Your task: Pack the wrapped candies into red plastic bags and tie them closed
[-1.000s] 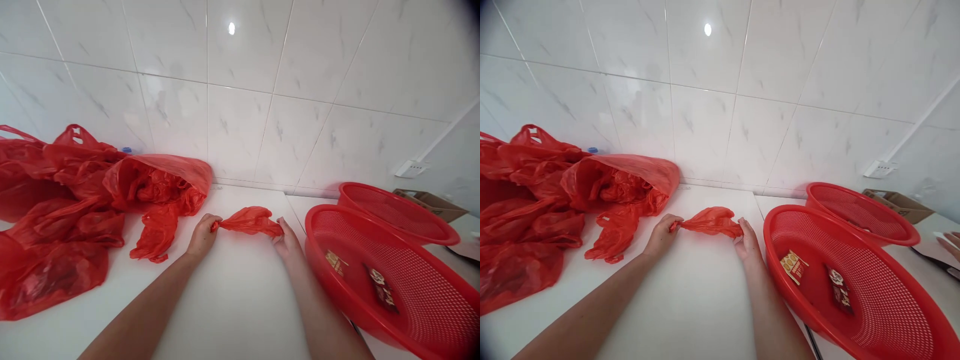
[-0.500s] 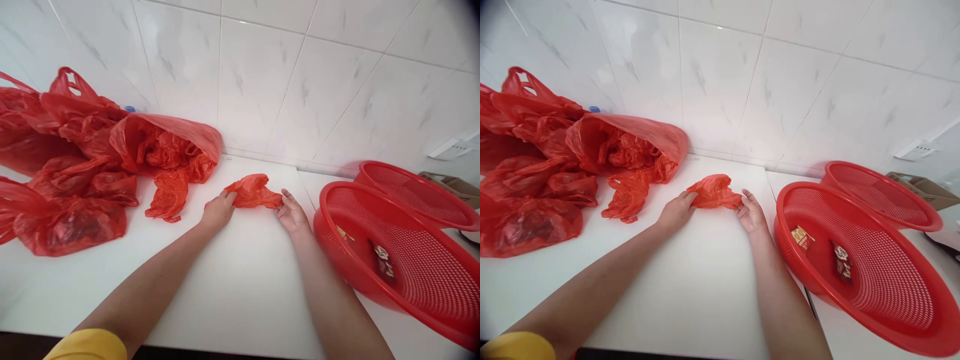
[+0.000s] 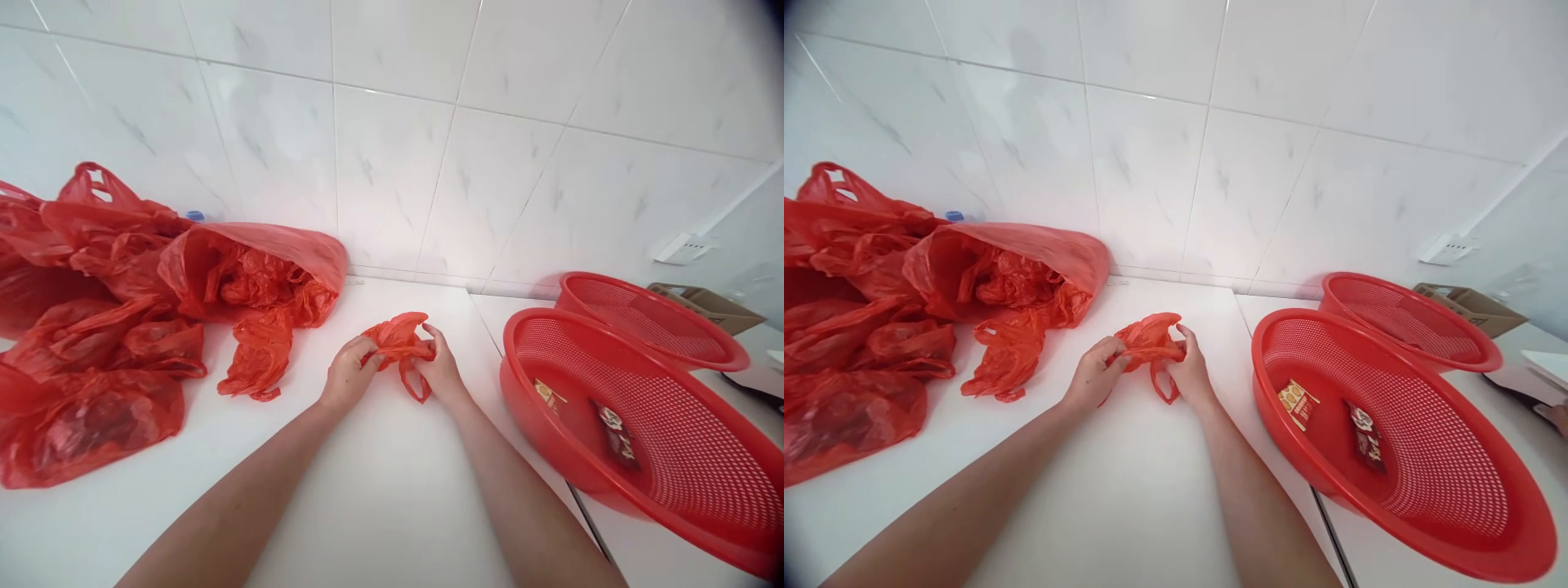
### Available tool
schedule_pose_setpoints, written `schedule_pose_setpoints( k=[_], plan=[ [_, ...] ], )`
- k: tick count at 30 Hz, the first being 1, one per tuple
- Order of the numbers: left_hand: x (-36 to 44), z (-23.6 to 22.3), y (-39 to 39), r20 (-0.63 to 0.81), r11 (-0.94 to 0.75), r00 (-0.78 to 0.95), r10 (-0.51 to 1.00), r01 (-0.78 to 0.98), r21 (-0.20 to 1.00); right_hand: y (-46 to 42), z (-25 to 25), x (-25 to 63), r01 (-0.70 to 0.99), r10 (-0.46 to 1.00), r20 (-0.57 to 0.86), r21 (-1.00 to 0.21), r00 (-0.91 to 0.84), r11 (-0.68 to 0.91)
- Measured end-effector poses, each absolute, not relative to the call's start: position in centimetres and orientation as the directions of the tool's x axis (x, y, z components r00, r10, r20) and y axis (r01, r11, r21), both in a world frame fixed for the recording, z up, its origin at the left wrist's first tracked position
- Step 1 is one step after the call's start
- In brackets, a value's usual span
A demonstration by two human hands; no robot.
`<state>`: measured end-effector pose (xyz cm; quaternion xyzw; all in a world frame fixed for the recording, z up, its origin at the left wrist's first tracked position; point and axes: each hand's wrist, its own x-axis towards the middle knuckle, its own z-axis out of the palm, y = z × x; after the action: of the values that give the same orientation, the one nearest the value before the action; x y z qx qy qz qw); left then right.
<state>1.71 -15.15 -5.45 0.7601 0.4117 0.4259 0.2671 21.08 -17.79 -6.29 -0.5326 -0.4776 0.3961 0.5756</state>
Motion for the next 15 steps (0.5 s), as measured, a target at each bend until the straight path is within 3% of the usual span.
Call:
schedule_pose_setpoints(
  k=[4,9,15],
  plan=[
    [1.6,-5.1,-15.2,0.285,-0.320,0.176,0.942,0.222,0.921,-17.5,-6.7,21.4,0.002,0.917,0.054,-0.998,0.396,0.058],
    [0.9,-5.1,-14.4,0.132,-0.138,0.079,0.988,0.087,0.987,-16.9,-6.9,23.5,-0.228,0.894,-0.011,-0.968,0.447,0.102],
    [0.4,-4.9,-13.4,0.225,-0.230,0.055,0.973,0.148,0.962,-17.5,-5.2,24.8,-0.474,0.958,-0.025,-0.872,0.285,0.118]
  ],
)
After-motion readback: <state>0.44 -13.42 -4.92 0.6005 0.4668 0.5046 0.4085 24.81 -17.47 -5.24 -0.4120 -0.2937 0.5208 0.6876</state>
